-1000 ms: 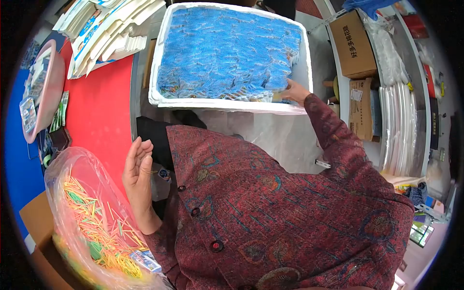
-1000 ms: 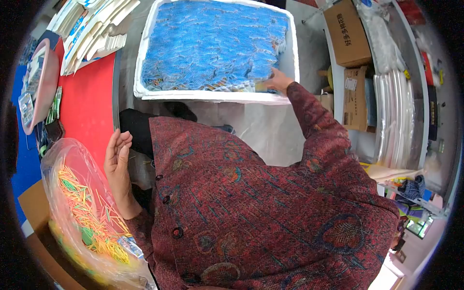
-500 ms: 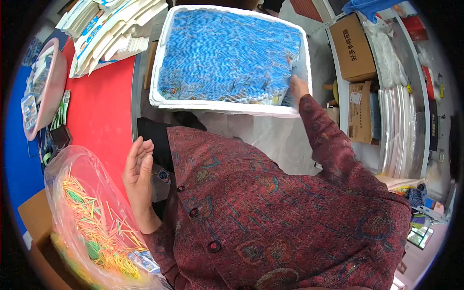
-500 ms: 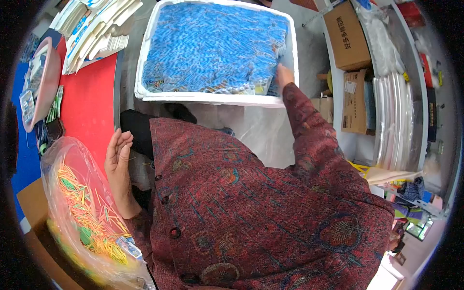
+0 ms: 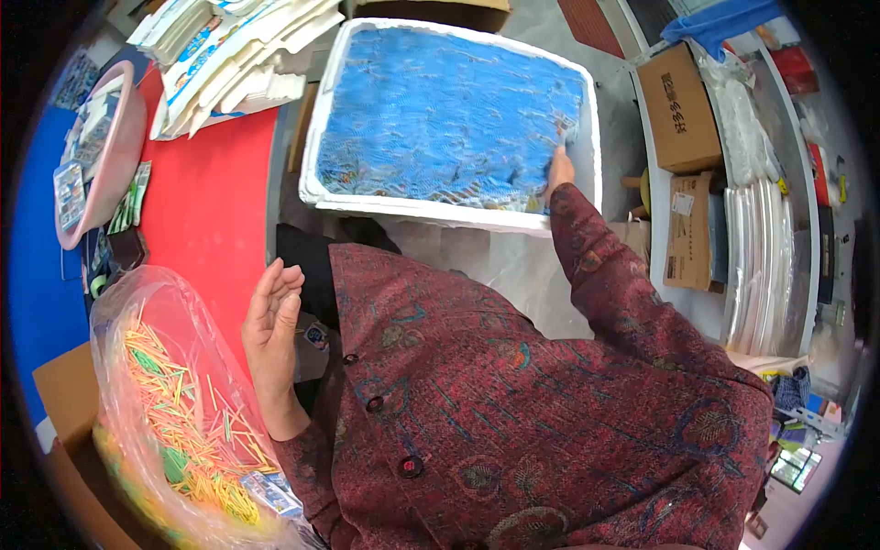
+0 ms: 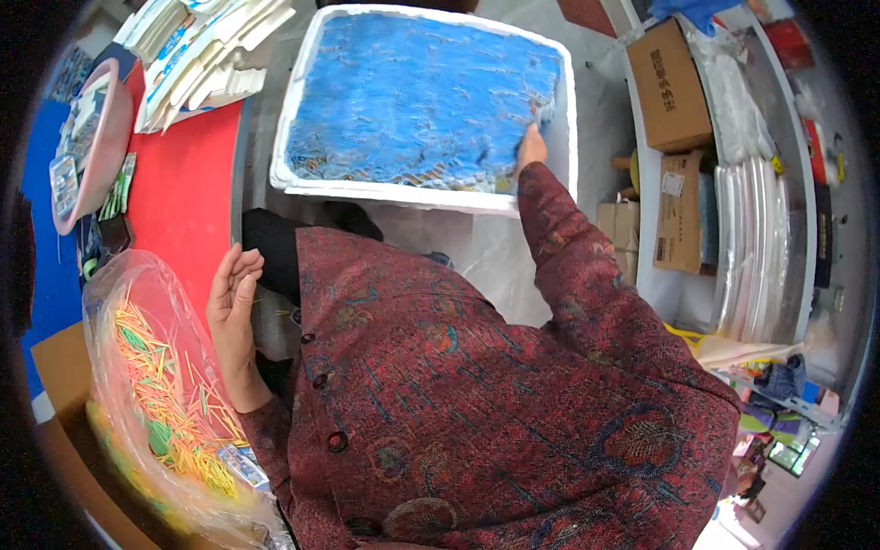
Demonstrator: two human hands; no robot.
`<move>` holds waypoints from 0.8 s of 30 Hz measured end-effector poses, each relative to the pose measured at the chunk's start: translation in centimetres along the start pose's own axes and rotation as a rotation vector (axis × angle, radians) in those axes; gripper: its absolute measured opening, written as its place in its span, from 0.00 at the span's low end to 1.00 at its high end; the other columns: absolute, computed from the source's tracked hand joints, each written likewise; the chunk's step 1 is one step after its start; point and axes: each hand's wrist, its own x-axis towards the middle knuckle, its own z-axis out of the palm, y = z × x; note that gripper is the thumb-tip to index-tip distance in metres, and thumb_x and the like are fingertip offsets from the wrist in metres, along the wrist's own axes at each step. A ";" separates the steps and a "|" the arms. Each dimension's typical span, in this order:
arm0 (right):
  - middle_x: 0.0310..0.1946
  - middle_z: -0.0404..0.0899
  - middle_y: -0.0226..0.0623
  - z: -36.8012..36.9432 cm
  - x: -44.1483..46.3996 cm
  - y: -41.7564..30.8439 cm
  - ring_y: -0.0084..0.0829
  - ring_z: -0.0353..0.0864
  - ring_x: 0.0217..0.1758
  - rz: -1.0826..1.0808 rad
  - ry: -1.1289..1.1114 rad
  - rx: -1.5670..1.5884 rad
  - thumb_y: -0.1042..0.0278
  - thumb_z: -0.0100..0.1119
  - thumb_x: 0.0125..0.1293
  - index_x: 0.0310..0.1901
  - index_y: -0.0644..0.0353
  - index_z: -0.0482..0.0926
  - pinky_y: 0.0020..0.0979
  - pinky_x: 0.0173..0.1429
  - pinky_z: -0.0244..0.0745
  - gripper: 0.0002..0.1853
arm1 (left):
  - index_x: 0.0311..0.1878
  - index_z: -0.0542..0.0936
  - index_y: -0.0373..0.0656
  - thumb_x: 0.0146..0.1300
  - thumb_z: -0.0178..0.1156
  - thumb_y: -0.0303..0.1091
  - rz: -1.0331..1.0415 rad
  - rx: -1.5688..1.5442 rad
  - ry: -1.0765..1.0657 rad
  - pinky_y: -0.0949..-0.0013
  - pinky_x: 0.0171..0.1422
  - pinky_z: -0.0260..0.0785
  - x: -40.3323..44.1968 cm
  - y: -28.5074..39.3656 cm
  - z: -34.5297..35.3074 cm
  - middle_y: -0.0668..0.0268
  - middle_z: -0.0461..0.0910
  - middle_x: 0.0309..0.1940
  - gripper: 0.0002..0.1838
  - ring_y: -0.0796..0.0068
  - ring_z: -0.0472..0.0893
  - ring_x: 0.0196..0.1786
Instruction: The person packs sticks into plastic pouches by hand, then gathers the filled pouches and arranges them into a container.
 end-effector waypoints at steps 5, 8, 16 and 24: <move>0.60 0.71 0.37 2.7 -0.3 -0.2 0.34 0.73 0.58 -0.223 -0.219 0.217 0.42 0.50 0.67 0.64 0.57 0.68 0.37 0.62 0.68 0.32 | 0.66 0.66 0.34 0.69 0.53 0.25 0.030 -0.022 0.043 0.68 0.65 0.65 -0.3 0.1 0.2 0.58 0.75 0.56 0.22 0.69 0.75 0.59; 0.62 0.69 0.36 2.9 -2.9 -1.7 0.33 0.69 0.62 -0.223 -0.208 0.129 0.41 0.52 0.66 0.67 0.59 0.65 0.36 0.67 0.63 0.36 | 0.65 0.67 0.34 0.68 0.53 0.24 0.032 -0.072 0.067 0.68 0.64 0.66 -0.5 -0.1 0.6 0.58 0.76 0.55 0.22 0.69 0.76 0.58; 0.60 0.71 0.43 0.9 -2.0 -3.0 0.35 0.69 0.63 -0.563 0.096 -0.294 0.55 0.45 0.72 0.64 0.66 0.67 0.34 0.67 0.61 0.26 | 0.63 0.69 0.33 0.67 0.52 0.22 0.068 -0.079 0.211 0.67 0.64 0.66 -3.7 2.5 -0.7 0.57 0.77 0.52 0.21 0.68 0.77 0.57; 0.61 0.70 0.43 12.2 -19.9 -16.4 0.32 0.73 0.61 -0.802 -0.398 0.113 0.72 0.48 0.70 0.64 0.65 0.65 0.33 0.64 0.66 0.22 | 0.57 0.74 0.32 0.63 0.54 0.20 0.380 0.004 -0.038 0.67 0.61 0.67 -7.5 13.5 1.4 0.56 0.79 0.50 0.18 0.66 0.78 0.55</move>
